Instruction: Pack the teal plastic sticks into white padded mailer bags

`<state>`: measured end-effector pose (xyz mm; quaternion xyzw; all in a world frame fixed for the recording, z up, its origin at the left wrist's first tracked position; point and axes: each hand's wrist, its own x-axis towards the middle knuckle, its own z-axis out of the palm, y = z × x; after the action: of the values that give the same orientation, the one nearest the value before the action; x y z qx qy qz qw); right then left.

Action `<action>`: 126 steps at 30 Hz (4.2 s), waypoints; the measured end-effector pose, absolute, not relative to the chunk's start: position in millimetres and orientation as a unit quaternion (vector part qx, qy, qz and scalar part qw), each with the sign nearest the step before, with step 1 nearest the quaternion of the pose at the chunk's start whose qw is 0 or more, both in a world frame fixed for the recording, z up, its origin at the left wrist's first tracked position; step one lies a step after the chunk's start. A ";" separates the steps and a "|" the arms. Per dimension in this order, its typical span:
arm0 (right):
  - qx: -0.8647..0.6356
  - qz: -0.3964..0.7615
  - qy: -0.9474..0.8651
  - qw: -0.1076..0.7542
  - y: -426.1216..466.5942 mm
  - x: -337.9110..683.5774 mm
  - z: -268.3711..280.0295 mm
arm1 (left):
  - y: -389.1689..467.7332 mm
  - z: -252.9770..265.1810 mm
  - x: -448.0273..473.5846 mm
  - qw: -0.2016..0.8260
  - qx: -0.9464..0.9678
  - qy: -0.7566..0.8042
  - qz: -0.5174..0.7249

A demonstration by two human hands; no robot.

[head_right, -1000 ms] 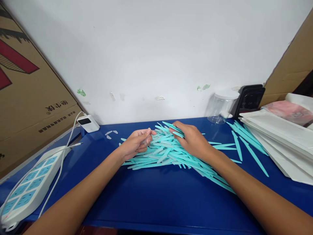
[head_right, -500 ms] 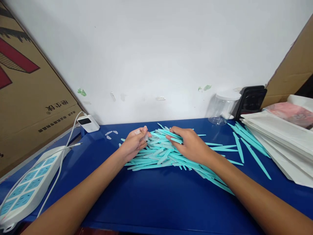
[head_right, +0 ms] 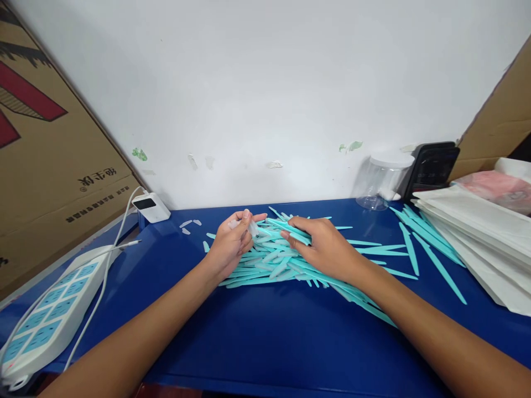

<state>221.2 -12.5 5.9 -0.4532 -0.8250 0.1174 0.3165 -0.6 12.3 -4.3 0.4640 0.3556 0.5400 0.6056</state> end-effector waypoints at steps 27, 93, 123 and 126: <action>-0.490 0.124 -0.809 0.299 5.0 247.1 9.1 | 20.8 -1.6 -15.3 0.647 0.478 0.403 0.437; -0.447 0.214 -0.805 0.328 -28.2 210.0 9.1 | -1.4 4.0 5.0 0.644 0.445 0.344 0.518; -0.427 0.153 -0.828 0.330 -27.2 212.5 5.8 | -3.8 1.2 6.6 0.571 0.490 0.385 0.535; -0.424 0.145 -0.825 0.345 -27.6 210.8 5.4 | -5.2 0.7 7.0 0.576 0.502 0.381 0.521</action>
<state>210.8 -27.6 5.4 -0.4236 -0.8247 0.1450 0.3455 7.0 -5.2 0.7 0.5016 0.3807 0.5214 0.5759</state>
